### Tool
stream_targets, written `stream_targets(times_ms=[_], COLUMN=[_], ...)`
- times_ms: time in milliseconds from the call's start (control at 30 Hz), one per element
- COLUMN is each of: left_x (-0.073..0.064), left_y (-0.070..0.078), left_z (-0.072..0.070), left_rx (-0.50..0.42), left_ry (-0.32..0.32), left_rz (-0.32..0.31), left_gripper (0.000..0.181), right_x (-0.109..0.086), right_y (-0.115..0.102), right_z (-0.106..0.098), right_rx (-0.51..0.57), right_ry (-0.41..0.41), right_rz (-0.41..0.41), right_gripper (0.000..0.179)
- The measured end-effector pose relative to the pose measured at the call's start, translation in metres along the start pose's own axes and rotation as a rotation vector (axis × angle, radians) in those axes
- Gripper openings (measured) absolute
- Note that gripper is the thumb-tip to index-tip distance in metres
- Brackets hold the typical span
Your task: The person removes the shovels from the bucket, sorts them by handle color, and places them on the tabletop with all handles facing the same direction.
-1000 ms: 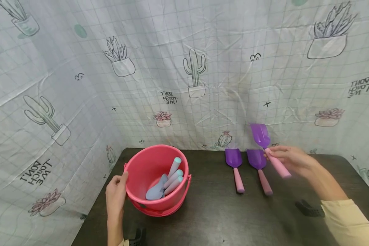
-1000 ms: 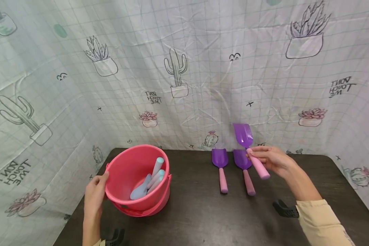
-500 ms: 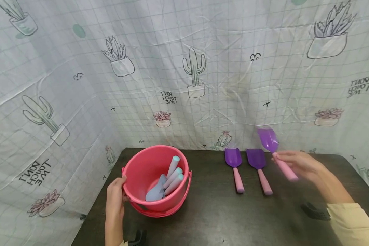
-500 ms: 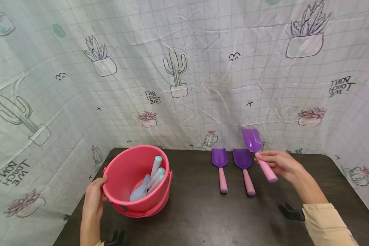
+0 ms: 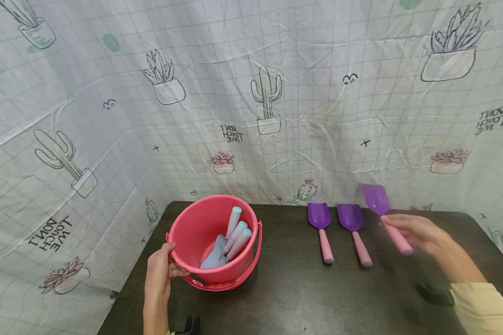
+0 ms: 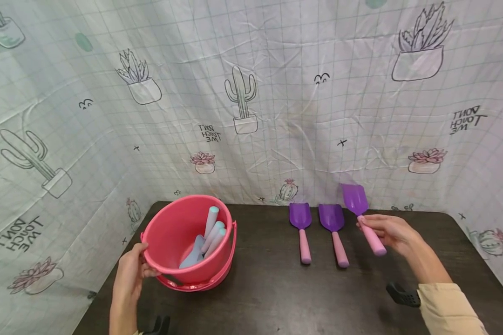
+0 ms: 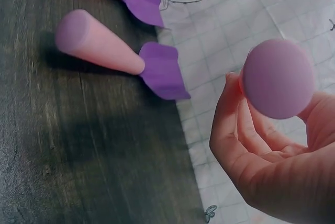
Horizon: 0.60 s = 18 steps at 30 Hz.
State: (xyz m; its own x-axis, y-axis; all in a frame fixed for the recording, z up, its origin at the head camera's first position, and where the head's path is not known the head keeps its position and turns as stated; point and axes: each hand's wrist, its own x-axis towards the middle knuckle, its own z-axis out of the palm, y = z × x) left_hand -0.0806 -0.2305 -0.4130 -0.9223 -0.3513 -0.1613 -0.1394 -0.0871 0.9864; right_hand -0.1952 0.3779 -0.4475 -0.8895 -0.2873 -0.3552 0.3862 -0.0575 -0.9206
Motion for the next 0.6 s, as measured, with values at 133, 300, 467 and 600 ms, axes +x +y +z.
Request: stream_targets(times_ms=[133, 300, 467, 600], left_x=[0.000, -0.002, -0.003, -0.003], left_y=[0.001, 0.002, 0.003, 0.003], left_z=[0.000, -0.001, 0.001, 0.001], left_rx=[-0.008, 0.042, 0.057, 0.051], left_ry=[0.009, -0.024, -0.032, -0.018], left_rz=[-0.032, -0.051, -0.045, -0.027], left_gripper=[0.034, 0.038, 0.038, 0.038], right_x=[0.001, 0.000, -0.002, -0.002], right_y=[0.004, 0.009, 0.014, 0.016], right_z=[-0.004, -0.010, -0.014, -0.017], right_rx=[-0.015, -0.039, -0.072, -0.074], right_ry=[0.033, 0.066, 0.095, 0.111], right_rz=[0.020, 0.032, 0.042, 0.053], right_gripper=[0.023, 0.023, 0.019, 0.018])
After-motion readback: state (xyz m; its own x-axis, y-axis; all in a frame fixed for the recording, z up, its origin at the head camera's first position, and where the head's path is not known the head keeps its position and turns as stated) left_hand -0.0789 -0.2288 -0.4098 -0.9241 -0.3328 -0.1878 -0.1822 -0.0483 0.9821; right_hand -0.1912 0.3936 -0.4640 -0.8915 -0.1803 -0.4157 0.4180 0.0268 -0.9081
